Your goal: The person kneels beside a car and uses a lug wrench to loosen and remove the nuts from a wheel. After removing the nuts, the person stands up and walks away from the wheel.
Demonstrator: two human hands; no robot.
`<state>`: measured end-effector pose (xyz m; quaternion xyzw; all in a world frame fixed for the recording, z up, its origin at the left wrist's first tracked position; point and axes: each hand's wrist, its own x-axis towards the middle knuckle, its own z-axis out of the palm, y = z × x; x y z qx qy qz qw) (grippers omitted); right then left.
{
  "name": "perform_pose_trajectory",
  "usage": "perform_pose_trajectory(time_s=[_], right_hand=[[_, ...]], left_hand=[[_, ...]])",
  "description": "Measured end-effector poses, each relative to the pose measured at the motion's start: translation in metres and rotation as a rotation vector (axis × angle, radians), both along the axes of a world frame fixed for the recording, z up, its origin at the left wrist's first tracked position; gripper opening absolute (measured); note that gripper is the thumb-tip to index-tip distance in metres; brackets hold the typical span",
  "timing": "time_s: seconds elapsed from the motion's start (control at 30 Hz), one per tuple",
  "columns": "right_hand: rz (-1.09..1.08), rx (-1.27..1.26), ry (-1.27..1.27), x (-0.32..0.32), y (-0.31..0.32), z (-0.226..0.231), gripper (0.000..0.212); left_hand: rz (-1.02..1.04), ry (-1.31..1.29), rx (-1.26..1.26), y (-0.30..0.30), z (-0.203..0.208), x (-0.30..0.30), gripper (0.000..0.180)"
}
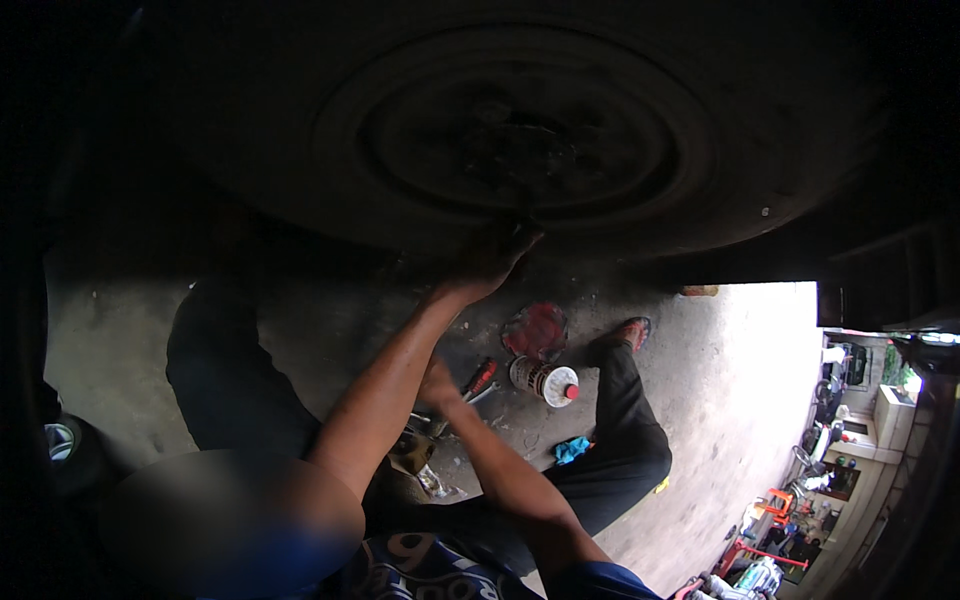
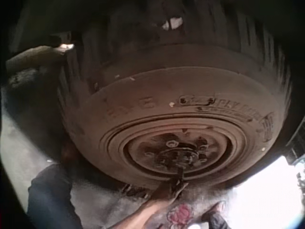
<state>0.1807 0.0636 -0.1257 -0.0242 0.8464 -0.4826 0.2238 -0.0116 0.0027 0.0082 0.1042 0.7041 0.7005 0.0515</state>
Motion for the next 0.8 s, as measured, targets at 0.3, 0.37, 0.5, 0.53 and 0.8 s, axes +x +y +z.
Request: perform_pose_trajectory(time_s=[0.3,0.37,0.5,0.53,0.8], right_hand=[[0.022,0.386,-0.221,0.059,0.029,0.336,0.073],[0.169,0.676,-0.145,0.044,0.045,0.407,0.072],[0.539,1.263,0.184,-0.003,0.068,0.470,0.053],[0.632,1.438,0.300,-0.011,0.074,0.474,0.048],[0.247,1.438,0.583,-0.133,0.293,0.317,0.037]], left_hand=[[0.011,-0.299,0.336,0.036,-0.019,-0.001,0.056],[0.149,-0.175,0.239,0.043,-0.019,0.000,0.049],[0.084,-0.485,0.897,0.048,-0.020,-0.007,0.047],[0.051,-0.521,0.914,0.047,-0.022,-0.008,0.048],[0.277,-0.388,0.569,0.031,-0.027,-0.006,0.051]])
